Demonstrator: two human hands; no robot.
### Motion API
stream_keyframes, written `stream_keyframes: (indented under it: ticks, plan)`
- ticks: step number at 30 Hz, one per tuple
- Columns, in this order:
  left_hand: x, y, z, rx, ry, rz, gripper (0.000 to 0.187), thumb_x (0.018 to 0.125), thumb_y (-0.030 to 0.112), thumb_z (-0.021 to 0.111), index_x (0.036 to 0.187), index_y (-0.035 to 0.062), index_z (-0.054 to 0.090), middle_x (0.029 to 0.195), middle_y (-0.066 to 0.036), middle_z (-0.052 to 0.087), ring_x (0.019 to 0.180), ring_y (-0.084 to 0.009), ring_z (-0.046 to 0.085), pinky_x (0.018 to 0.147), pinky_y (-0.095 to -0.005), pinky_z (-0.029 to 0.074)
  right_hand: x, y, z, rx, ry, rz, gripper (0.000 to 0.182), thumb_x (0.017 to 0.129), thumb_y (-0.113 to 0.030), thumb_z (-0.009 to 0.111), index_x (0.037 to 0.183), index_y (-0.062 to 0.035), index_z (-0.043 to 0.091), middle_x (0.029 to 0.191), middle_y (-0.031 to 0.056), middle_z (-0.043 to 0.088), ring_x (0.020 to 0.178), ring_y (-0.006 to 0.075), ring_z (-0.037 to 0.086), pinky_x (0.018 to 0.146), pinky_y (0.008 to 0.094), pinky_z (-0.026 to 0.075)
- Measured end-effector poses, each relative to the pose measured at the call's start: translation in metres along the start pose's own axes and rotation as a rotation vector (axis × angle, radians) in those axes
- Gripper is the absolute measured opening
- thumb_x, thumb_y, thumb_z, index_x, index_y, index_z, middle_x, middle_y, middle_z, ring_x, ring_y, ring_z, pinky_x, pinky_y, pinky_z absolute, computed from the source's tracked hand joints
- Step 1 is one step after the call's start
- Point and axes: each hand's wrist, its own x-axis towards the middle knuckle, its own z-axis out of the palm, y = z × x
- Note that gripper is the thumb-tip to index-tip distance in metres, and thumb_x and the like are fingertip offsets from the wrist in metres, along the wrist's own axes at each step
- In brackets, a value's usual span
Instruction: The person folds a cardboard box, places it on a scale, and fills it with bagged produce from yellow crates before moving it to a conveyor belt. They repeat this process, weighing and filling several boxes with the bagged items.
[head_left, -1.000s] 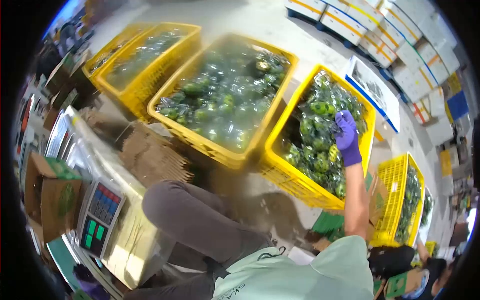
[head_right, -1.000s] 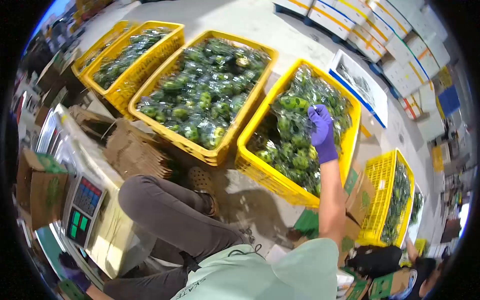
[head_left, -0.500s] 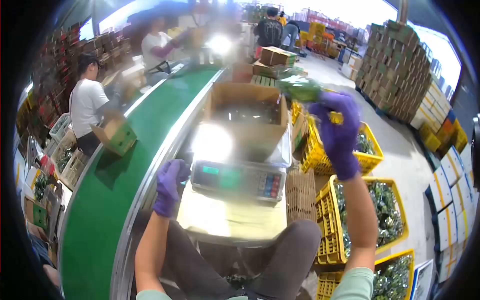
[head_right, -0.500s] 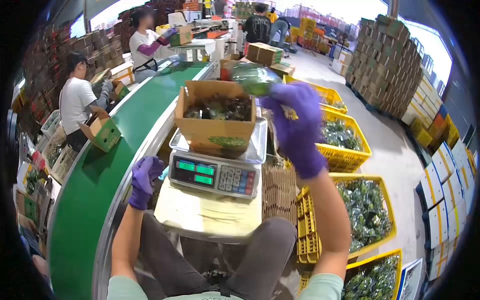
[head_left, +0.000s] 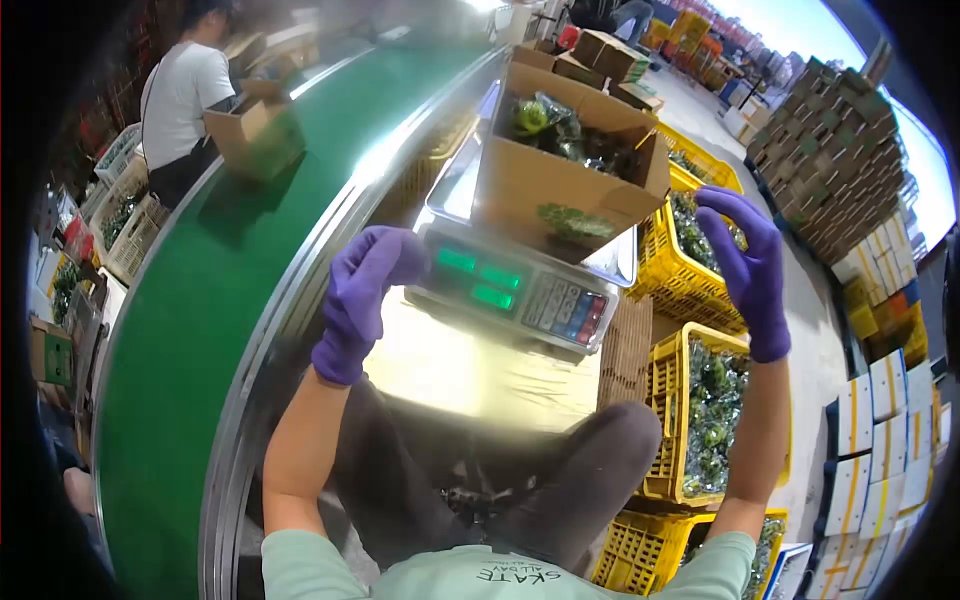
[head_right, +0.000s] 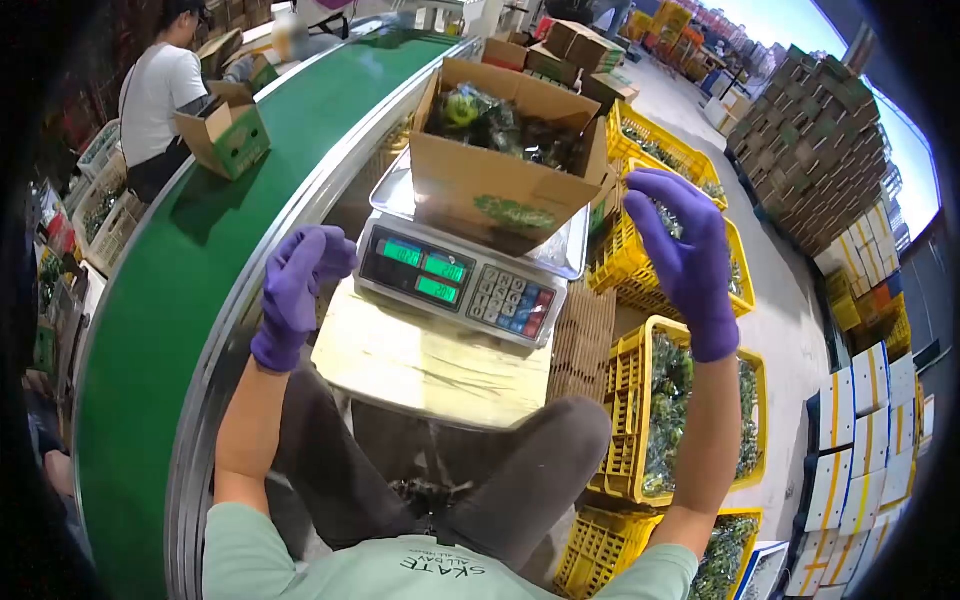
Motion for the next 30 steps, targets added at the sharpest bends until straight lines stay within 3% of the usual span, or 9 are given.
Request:
stream_keyframes:
  ticks: [6, 17, 20, 23, 30]
  plan:
    - [0.004, -0.003, -0.009, -0.089, 0.042, 0.009, 0.03, 0.099, 0.026, 0.048, 0.105, 0.0012, 0.062, 0.091, -0.012, 0.07, 0.082, -0.0209, 0.069, 0.077, -0.0342, 0.055, -0.019, 0.017, -0.003, 0.211, 0.041, 0.241, 0.028, 0.089, -0.016, 0.066, 0.108, 0.0043, 0.064, 0.109, 0.0126, 0.066, 0.102, 0.019, 0.06, 0.092, 0.0322, 0.045]
    - [0.001, -0.003, -0.003, -0.036, 0.039, -0.028, 0.029, 0.099, 0.025, 0.048, 0.104, 0.0011, 0.062, 0.09, -0.011, 0.07, 0.082, -0.0208, 0.069, 0.077, -0.0339, 0.056, -0.007, 0.016, 0.03, 0.144, -0.002, 0.112, 0.029, 0.086, -0.015, 0.067, 0.109, 0.0028, 0.064, 0.115, 0.0161, 0.064, 0.112, 0.0236, 0.058, 0.098, 0.034, 0.042]
    - [-0.001, -0.004, 0.0, -0.048, 0.054, -0.016, 0.028, 0.098, 0.024, 0.048, 0.102, 0.0009, 0.062, 0.089, -0.011, 0.07, 0.081, -0.0196, 0.068, 0.076, -0.0326, 0.055, 0.001, 0.007, 0.038, 0.086, 0.01, 0.045, 0.031, 0.085, -0.015, 0.068, 0.109, 0.0026, 0.063, 0.114, 0.0176, 0.063, 0.111, 0.027, 0.059, 0.097, 0.0354, 0.043]
    - [-0.003, 0.0, 0.005, 0.009, 0.022, -0.019, 0.027, 0.098, 0.024, 0.048, 0.101, 0.0004, 0.062, 0.088, -0.01, 0.069, 0.078, -0.0183, 0.067, 0.074, -0.0312, 0.054, 0.023, 0.003, 0.047, -0.027, 0.08, -0.105, 0.035, 0.082, -0.017, 0.068, 0.111, 0.0012, 0.062, 0.113, 0.0217, 0.062, 0.106, 0.0354, 0.06, 0.094, 0.0385, 0.046]
    - [-0.007, 0.003, 0.011, 0.02, 0.012, -0.012, 0.028, 0.096, 0.024, 0.05, 0.096, -0.0007, 0.063, 0.086, -0.011, 0.068, 0.077, -0.0171, 0.065, 0.075, -0.0304, 0.052, 0.101, -0.01, 0.108, 0.078, 0.098, -0.228, 0.041, 0.082, -0.024, 0.068, 0.115, -0.0026, 0.058, 0.104, 0.0216, 0.063, 0.097, 0.0377, 0.061, 0.085, 0.0408, 0.049]
